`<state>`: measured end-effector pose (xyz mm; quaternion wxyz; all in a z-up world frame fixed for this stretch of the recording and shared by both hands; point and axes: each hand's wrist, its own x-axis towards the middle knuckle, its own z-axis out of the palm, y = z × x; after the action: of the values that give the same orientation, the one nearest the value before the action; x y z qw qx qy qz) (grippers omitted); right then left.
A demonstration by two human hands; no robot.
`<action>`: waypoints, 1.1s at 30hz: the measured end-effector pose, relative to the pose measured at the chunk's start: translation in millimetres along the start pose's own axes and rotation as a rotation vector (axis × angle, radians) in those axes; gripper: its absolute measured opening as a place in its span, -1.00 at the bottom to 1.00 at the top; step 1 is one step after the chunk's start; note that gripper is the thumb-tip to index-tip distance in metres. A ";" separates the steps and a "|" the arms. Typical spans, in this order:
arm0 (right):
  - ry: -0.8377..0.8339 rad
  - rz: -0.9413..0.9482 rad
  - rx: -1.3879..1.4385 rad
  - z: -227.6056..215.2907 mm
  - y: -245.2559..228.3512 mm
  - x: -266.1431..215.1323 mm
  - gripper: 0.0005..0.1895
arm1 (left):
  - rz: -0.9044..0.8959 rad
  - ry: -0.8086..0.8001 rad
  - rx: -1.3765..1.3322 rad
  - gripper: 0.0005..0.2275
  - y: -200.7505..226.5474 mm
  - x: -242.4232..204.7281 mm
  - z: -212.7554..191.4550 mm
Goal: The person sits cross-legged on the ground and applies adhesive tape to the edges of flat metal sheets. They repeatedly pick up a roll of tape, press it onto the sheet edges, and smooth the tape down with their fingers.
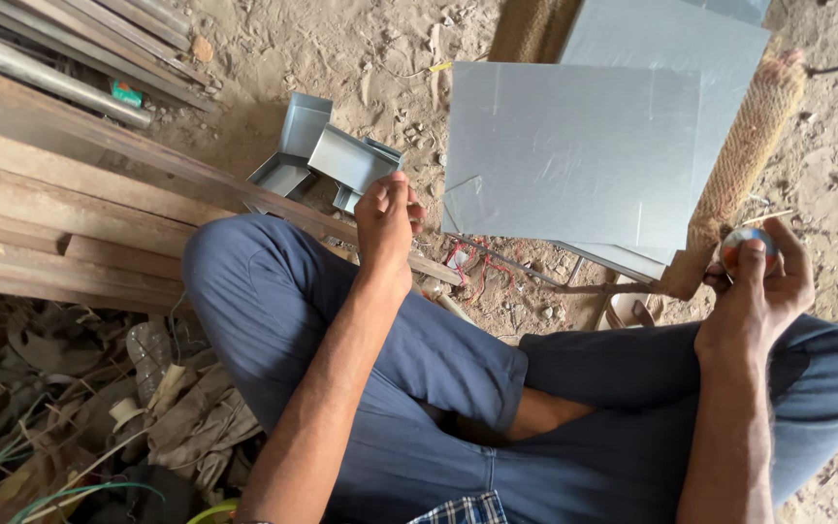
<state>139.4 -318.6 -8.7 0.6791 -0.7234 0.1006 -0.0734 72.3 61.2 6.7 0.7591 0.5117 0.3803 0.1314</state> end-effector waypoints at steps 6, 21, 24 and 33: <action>-0.016 -0.136 0.014 -3.2 10.5 -2.9 -0.50 | 0.027 0.066 -0.088 -0.82 8.9 -0.2 0.5; -0.143 -0.415 -0.352 72.6 -55.1 -38.0 -0.74 | 0.517 -0.170 0.193 -0.82 33.5 -55.3 23.5; -0.236 -0.381 -0.511 86.0 -73.2 -35.1 -0.66 | 0.709 -0.219 0.453 -0.81 32.2 -66.0 32.4; -0.384 -0.793 -0.690 87.4 -78.5 -68.4 -0.38 | 0.846 -0.517 0.683 -0.87 34.6 -85.5 50.9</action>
<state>98.0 -212.7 65.8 0.3294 -0.8865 -0.2865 -0.1531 57.2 -8.3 84.4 0.5015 0.8489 -0.0326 0.1639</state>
